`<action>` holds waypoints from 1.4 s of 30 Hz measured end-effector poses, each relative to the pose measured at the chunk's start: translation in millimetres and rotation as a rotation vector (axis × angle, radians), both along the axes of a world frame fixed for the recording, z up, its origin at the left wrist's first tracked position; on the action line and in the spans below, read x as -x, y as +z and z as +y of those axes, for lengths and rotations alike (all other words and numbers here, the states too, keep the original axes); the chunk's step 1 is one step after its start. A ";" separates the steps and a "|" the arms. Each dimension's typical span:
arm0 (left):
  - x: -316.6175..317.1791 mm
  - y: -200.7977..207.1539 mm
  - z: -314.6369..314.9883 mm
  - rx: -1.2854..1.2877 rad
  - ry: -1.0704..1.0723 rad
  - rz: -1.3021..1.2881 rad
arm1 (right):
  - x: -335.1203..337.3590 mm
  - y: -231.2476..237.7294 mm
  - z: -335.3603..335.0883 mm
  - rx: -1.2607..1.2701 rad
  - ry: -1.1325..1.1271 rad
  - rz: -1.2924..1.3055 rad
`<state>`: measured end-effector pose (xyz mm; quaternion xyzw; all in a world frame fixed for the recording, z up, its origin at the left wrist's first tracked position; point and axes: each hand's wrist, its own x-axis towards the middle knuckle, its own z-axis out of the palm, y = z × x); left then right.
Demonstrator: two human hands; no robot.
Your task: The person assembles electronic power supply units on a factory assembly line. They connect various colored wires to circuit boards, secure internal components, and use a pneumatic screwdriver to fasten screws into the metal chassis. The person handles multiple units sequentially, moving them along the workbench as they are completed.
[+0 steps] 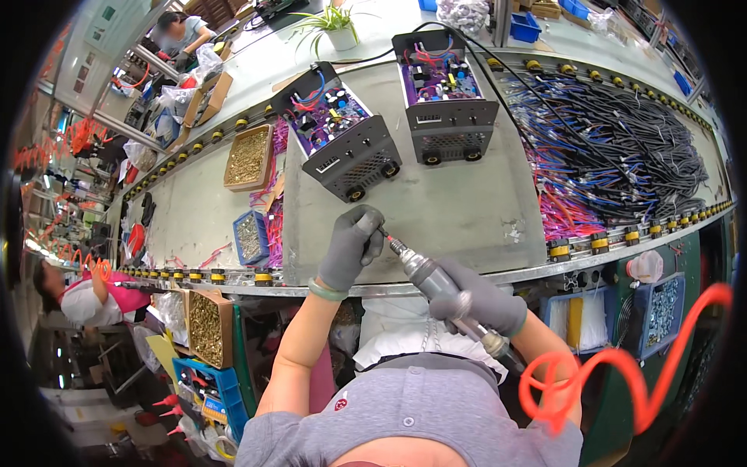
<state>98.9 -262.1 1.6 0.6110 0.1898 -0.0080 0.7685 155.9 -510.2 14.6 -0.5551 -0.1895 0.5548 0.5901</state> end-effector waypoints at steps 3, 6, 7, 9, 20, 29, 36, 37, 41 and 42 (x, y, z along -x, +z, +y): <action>4.5 -2.6 3.4 -0.033 0.077 0.008 | -0.6 -16.2 3.0 -0.175 -0.008 0.704; 9.7 -10.6 1.6 0.077 0.234 -0.043 | 4.4 2.9 28.8 -0.010 0.014 0.273; 10.3 -12.3 1.9 0.133 0.286 -0.071 | 3.6 0.4 34.4 0.013 0.055 0.108; 16.7 -8.3 12.5 0.080 0.288 -0.025 | 2.6 -8.3 43.9 0.061 0.132 -0.217; 25.3 -7.2 29.4 0.003 0.341 0.060 | -2.6 2.3 67.6 0.181 0.171 -0.309; 26.6 -10.6 25.2 -0.065 0.335 0.054 | -0.1 10.9 68.9 0.151 0.153 -0.254; 27.9 -26.6 27.2 -0.026 0.113 0.116 | -4.8 19.2 73.1 0.092 0.037 -0.146; 24.9 -24.5 31.9 0.002 0.195 0.092 | -6.2 16.3 73.3 0.080 0.037 -0.163; -2.5 -35.9 64.3 -0.132 0.588 -0.057 | -9.9 3.4 76.6 0.026 -0.003 -0.190; -12.5 -42.2 73.2 -0.156 0.675 -0.088 | -10.1 1.6 78.5 0.009 -0.020 -0.181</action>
